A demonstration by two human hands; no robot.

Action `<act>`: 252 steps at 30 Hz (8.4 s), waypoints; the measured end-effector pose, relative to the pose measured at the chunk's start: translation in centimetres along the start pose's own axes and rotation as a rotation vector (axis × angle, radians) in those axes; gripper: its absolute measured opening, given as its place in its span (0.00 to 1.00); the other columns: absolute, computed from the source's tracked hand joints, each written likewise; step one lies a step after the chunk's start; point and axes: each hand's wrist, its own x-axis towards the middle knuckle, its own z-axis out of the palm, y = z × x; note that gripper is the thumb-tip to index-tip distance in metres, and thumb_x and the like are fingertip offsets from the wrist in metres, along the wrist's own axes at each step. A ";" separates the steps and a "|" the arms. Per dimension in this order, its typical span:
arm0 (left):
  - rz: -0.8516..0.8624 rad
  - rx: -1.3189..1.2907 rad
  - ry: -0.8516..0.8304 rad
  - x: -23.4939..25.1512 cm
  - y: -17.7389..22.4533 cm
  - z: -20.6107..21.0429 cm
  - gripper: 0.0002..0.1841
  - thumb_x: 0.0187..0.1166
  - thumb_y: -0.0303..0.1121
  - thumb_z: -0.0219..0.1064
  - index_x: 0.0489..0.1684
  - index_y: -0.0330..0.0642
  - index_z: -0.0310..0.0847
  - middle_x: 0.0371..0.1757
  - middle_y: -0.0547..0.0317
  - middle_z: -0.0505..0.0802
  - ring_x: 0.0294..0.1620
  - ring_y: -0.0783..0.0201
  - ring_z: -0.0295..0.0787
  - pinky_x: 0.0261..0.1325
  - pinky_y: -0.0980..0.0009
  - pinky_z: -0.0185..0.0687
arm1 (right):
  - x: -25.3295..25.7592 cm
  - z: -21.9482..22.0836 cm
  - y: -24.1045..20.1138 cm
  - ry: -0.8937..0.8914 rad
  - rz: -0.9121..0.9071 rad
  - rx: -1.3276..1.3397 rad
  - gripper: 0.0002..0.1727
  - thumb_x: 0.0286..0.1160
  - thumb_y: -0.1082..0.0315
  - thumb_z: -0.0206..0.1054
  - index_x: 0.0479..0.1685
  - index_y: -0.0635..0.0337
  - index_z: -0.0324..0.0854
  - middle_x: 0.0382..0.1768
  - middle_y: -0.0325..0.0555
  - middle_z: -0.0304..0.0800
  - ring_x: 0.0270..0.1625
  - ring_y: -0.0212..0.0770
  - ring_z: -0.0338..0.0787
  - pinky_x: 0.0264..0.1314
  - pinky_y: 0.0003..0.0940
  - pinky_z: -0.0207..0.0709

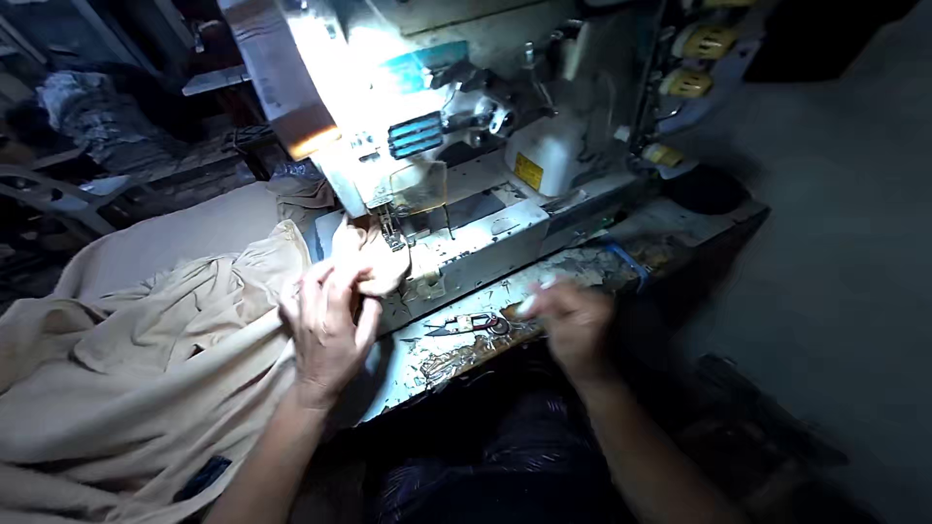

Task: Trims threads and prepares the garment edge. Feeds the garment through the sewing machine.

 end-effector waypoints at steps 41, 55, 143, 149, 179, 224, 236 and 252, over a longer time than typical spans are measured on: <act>0.386 -0.606 -0.606 1.6 -0.8 -5.1 0.14 0.79 0.36 0.65 0.54 0.38 0.89 0.51 0.51 0.93 0.59 0.53 0.88 0.68 0.50 0.78 | 0.5 0.4 -3.9 -0.456 -0.044 -0.355 0.19 0.87 0.62 0.59 0.65 0.63 0.86 0.50 0.55 0.93 0.45 0.45 0.92 0.47 0.42 0.85; -0.059 -0.110 -0.309 -14.8 6.8 -4.4 0.19 0.75 0.46 0.67 0.46 0.36 0.85 0.46 0.41 0.87 0.47 0.44 0.86 0.46 0.52 0.82 | -9.4 5.0 -5.0 -0.414 -0.223 0.154 0.09 0.70 0.69 0.73 0.45 0.60 0.93 0.45 0.57 0.86 0.39 0.40 0.87 0.39 0.30 0.83; -0.747 -1.001 -0.363 -6.6 4.1 -6.6 0.08 0.80 0.32 0.66 0.34 0.46 0.92 0.29 0.72 0.92 0.29 0.81 0.87 0.36 0.84 0.83 | -5.9 4.9 -11.7 -0.588 0.028 0.440 0.15 0.88 0.70 0.56 0.48 0.74 0.85 0.36 0.49 0.92 0.33 0.24 0.87 0.38 0.17 0.81; -0.670 -0.987 -0.337 -6.7 4.3 -7.0 0.08 0.80 0.33 0.66 0.38 0.44 0.94 0.35 0.70 0.94 0.37 0.79 0.90 0.43 0.83 0.85 | -6.6 5.4 -11.1 -0.578 0.204 0.316 0.16 0.88 0.70 0.56 0.52 0.73 0.86 0.33 0.46 0.91 0.31 0.23 0.84 0.38 0.16 0.79; -0.675 -1.058 -0.430 -6.9 4.6 -7.5 0.12 0.83 0.33 0.62 0.34 0.47 0.93 0.32 0.72 0.93 0.32 0.81 0.88 0.40 0.84 0.84 | -6.9 4.9 -11.7 -0.500 0.072 0.585 0.14 0.86 0.72 0.56 0.45 0.75 0.84 0.31 0.48 0.89 0.29 0.23 0.84 0.34 0.16 0.78; -0.759 -1.178 -0.579 -7.1 2.9 -6.9 0.10 0.81 0.32 0.64 0.35 0.48 0.93 0.31 0.68 0.92 0.32 0.77 0.87 0.39 0.81 0.84 | -4.0 4.5 -7.5 -0.588 -0.252 0.086 0.10 0.71 0.61 0.74 0.44 0.56 0.96 0.39 0.49 0.86 0.34 0.30 0.82 0.31 0.22 0.73; -0.807 -1.242 -0.571 -7.3 2.7 -6.7 0.13 0.83 0.30 0.61 0.31 0.50 0.92 0.26 0.72 0.91 0.29 0.82 0.86 0.37 0.84 0.83 | -3.0 2.8 -7.2 -0.331 -0.007 0.300 0.06 0.72 0.67 0.73 0.42 0.57 0.91 0.49 0.37 0.89 0.48 0.19 0.85 0.57 0.16 0.79; -0.928 -1.330 -0.476 -6.4 4.2 -7.4 0.15 0.83 0.28 0.57 0.32 0.46 0.92 0.29 0.66 0.94 0.32 0.77 0.91 0.42 0.78 0.88 | -5.3 6.1 -8.1 -0.334 -0.337 0.361 0.08 0.80 0.69 0.69 0.35 0.64 0.89 0.29 0.45 0.85 0.40 0.34 0.83 0.51 0.23 0.76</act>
